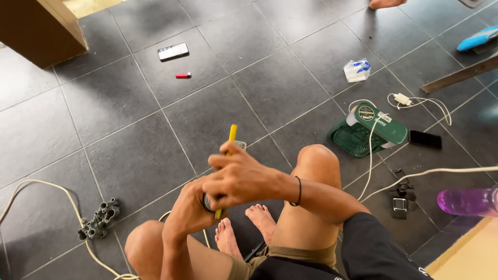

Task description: The person sits on the floor and scrubs a metal piston with a yellow-handled brush. They rotate the piston to clean different sides and the top surface while another person lies nearby.

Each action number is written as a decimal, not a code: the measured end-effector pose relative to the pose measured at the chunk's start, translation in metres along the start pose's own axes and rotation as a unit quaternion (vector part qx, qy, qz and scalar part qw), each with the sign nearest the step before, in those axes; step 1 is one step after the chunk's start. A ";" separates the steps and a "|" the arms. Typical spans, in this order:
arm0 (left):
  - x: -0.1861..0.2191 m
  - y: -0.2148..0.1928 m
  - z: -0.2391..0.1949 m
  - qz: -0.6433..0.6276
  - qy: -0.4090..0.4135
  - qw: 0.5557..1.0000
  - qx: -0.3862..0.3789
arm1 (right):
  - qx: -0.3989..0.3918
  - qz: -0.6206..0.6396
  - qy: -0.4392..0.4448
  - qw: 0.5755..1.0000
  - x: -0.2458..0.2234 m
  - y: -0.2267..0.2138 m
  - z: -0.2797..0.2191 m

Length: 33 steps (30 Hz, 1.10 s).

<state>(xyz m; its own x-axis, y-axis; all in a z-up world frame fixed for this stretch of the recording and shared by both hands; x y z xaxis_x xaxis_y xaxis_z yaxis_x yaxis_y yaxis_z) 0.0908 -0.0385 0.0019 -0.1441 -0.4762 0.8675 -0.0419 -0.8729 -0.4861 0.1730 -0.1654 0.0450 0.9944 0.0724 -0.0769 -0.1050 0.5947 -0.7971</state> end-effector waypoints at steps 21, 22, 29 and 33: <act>0.004 -0.011 0.003 -0.001 -0.025 1.000 0.015 | 0.006 0.033 0.105 0.994 0.054 0.017 -0.003; 0.001 -0.011 0.000 0.002 -0.022 1.000 0.016 | 0.010 0.030 0.102 0.994 0.046 0.017 -0.004; -0.003 -0.011 -0.004 -0.035 -0.036 0.999 0.012 | 0.004 0.045 0.078 0.996 0.041 0.031 -0.010; -0.004 -0.011 0.003 -0.024 -0.010 1.000 0.006 | 0.003 0.034 0.026 0.999 0.017 0.022 -0.006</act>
<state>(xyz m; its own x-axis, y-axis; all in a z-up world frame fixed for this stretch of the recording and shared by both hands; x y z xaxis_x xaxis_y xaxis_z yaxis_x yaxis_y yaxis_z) 0.0950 -0.0272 0.0037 -0.1230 -0.4359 0.8916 -0.0361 -0.8958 -0.4430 0.1874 -0.1559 0.0227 0.9843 0.0715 -0.1611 -0.1718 0.5939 -0.7860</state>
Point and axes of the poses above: each hand's wrist, its own z-axis towards the middle knuckle, its own y-axis out of the palm, x = y × z, the point moved 3 cm from there along z, towards the middle knuckle, and after that the axes turned 4 degrees about -z, right-handed, at the moved point
